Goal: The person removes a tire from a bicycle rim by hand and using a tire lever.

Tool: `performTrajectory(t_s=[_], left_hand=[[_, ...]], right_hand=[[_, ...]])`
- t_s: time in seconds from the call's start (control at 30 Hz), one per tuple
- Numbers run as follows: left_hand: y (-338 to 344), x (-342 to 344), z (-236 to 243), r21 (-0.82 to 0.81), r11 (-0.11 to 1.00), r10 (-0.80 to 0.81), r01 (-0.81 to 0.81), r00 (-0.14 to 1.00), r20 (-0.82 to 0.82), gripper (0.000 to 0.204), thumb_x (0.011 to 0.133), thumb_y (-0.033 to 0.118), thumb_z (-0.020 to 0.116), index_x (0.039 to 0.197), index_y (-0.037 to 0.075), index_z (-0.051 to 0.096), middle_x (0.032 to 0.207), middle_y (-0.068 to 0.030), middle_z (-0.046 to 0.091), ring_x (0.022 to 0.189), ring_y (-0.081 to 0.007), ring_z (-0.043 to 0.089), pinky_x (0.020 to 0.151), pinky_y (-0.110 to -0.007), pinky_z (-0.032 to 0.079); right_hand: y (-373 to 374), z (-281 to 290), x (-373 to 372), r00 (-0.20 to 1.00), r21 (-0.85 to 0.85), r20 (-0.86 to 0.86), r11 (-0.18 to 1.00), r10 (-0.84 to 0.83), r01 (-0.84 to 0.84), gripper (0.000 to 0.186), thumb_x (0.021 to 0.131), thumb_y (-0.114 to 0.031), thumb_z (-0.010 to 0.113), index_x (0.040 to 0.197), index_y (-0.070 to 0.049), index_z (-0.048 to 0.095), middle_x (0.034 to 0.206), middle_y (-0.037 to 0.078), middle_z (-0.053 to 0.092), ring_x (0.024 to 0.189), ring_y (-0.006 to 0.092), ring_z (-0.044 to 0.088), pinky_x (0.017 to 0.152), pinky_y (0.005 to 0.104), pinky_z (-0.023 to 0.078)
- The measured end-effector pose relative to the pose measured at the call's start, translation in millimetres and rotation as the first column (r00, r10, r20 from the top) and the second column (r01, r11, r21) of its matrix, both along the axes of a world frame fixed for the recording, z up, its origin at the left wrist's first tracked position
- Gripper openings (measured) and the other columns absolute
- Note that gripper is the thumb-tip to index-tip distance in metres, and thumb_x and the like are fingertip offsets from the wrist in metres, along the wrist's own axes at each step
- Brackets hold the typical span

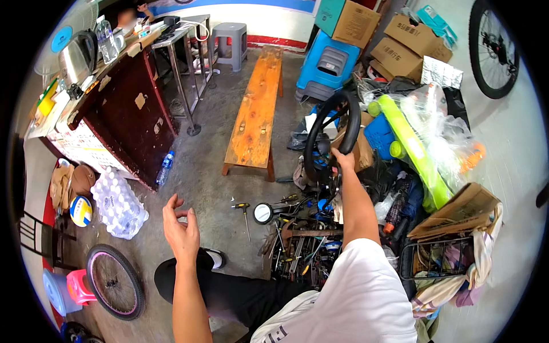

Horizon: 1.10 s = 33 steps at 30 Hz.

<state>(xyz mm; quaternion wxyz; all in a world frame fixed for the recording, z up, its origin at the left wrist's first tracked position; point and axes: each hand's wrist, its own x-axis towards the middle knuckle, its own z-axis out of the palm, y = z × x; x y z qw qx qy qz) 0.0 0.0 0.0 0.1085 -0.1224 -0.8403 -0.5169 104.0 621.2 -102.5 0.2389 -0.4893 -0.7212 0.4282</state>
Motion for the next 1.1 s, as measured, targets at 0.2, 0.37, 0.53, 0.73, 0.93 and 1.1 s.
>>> performTrajectory(t_s=[0.2, 0.37, 0.53, 0.73, 0.93, 1.1], left_hand=[[-11.5, -13.7, -5.7, 0.037, 0.997, 0.058, -0.061, 0.996, 0.074, 0.052, 0.094, 0.002, 0.070, 0.144, 0.000, 0.056, 0.127, -0.0154, 0.067, 0.091, -0.0203, 0.071, 0.066, -0.033, 0.057], [-7.7, -13.4, -15.3, 0.034, 0.998, 0.042, -0.046, 0.992, 0.123, 0.053, 0.094, 0.003, 0.070, 0.145, -0.001, 0.056, 0.125, -0.0166, 0.069, 0.090, -0.0214, 0.071, 0.068, -0.034, 0.058], [-8.3, -9.8, -13.9, 0.024, 0.998, 0.056, -0.059, 0.991, 0.125, 0.053, 0.094, 0.003, 0.070, 0.144, 0.000, 0.056, 0.125, -0.0167, 0.068, 0.090, -0.0208, 0.071, 0.068, -0.033, 0.058], [-16.6, -4.3, -6.1, 0.118, 0.990, 0.062, -0.077, 0.990, 0.127, 0.053, 0.095, 0.000, 0.069, 0.146, 0.004, 0.057, 0.126, -0.0131, 0.069, 0.091, -0.0165, 0.069, 0.070, -0.031, 0.056], [-69.8, 26.5, 23.2, 0.210, 0.964, 0.222, -0.162, 0.926, -0.304, 0.048, 0.091, -0.008, 0.065, 0.138, 0.002, 0.061, 0.122, -0.0135, 0.070, 0.081, -0.0147, 0.068, 0.071, -0.029, 0.056], [-130.7, 107.0, 49.5, 0.399, 0.876, 0.444, -0.270, 0.774, -0.451, 0.049, 0.089, -0.012, 0.065, 0.137, -0.003, 0.059, 0.116, -0.0192, 0.069, 0.081, -0.0173, 0.068, 0.070, -0.030, 0.057]], right_hand=[[14.3, -56.1, -12.9, 0.990, -0.066, -0.022, 0.988, -0.140, 0.139, 0.067, 0.083, -0.047, 0.090, 0.108, 0.012, 0.073, 0.089, 0.017, 0.077, 0.072, 0.0305, 0.076, 0.068, 0.0437, 0.061], [15.8, -49.3, 18.5, 0.976, -0.247, 0.117, 0.946, -0.185, 0.210, 0.056, 0.095, -0.040, 0.080, 0.124, 0.006, 0.068, 0.106, 0.016, 0.072, 0.087, 0.0278, 0.071, 0.067, 0.0487, 0.054], [8.1, -51.5, 22.3, 0.988, -0.298, -0.030, 0.945, -0.155, 0.139, 0.033, 0.102, -0.033, 0.072, 0.110, -0.002, 0.064, 0.080, 0.008, 0.063, 0.062, 0.0238, 0.065, 0.052, 0.0430, 0.053], [9.0, -26.4, 4.0, 0.999, -0.175, 0.027, 0.984, -0.033, 0.037, 0.036, 0.097, -0.033, 0.076, 0.116, -0.003, 0.070, 0.078, 0.004, 0.064, 0.061, 0.0174, 0.064, 0.049, 0.0357, 0.051], [7.0, 42.1, -64.7, 0.978, 0.558, 0.185, 0.810, 0.092, -0.182, 0.043, 0.096, -0.034, 0.070, 0.128, -0.006, 0.074, 0.125, 0.019, 0.076, 0.115, 0.0358, 0.072, 0.100, 0.0442, 0.055], [-45.9, 121.8, -151.5, 0.801, 0.410, -0.242, 0.806, 0.548, -0.428, 0.038, 0.108, -0.027, 0.067, 0.141, -0.008, 0.064, 0.123, 0.007, 0.071, 0.101, 0.0174, 0.068, 0.088, 0.0310, 0.056]])
